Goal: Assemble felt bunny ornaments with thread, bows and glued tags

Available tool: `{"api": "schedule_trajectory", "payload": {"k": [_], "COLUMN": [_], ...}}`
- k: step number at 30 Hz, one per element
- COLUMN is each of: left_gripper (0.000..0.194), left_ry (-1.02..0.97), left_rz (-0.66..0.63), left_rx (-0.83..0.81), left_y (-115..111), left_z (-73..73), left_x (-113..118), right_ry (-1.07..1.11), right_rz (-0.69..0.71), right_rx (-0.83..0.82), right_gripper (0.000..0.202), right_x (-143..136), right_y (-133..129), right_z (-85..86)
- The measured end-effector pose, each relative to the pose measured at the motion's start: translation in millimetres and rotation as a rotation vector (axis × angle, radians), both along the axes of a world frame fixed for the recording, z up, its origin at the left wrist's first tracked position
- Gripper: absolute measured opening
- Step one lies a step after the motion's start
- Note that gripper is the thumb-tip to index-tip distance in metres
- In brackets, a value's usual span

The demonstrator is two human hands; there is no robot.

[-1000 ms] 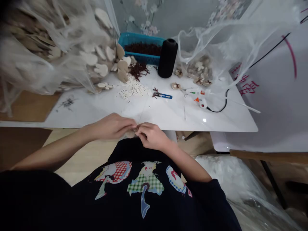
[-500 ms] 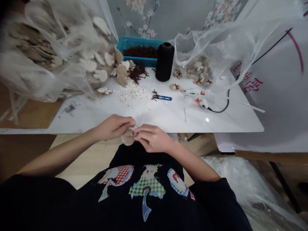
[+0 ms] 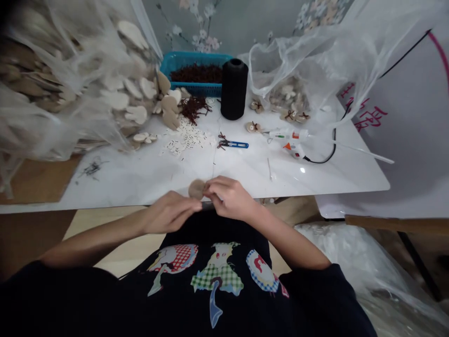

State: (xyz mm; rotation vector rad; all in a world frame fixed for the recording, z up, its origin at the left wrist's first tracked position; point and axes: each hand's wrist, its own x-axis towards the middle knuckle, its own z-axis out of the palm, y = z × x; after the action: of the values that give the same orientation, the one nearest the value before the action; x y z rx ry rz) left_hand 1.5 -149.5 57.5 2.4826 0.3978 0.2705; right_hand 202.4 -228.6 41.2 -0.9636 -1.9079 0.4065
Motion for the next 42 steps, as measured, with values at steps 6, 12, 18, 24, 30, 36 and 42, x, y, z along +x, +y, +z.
{"api": "schedule_trajectory", "payload": {"k": [6,12,18,24,30,36,42], "left_gripper": [0.028,0.018,0.022,0.02,0.05,0.059,0.043], "left_ry": [-0.022,-0.277,-0.226,-0.252,0.062,0.217,0.068], "left_rz": [0.02,0.093,0.14,0.293,0.206,0.511,-0.094], "left_rx": [-0.154,0.41,0.358,0.406,0.499,0.449,0.153], "left_y": [-1,-26,-21,-16,-12,59,54], "left_z": [-6.7,-15.1,-17.8,-49.2,-75.8,-35.4,-36.6], "left_x": [2,-1,3,-22,-41,8,65], "right_ry": [0.144,0.021,0.132,0.295,0.235,0.09,0.035], "right_rz": [0.055,-0.052,-0.001,-0.264,-0.387,-0.317,-0.264], "right_rx": [-0.046,-0.195,-0.272,-0.34,-0.259,-0.221,-0.226], "right_gripper": [0.011,0.02,0.01,0.01,0.011,0.014,0.017], "right_x": [-1,-5,-6,15,36,42,52], "right_y": [-3,-6,-18,-16,-6,-1,0], "right_z": [6.2,-11.2,-23.5,-41.5,-58.3,-60.4,-57.5]}}
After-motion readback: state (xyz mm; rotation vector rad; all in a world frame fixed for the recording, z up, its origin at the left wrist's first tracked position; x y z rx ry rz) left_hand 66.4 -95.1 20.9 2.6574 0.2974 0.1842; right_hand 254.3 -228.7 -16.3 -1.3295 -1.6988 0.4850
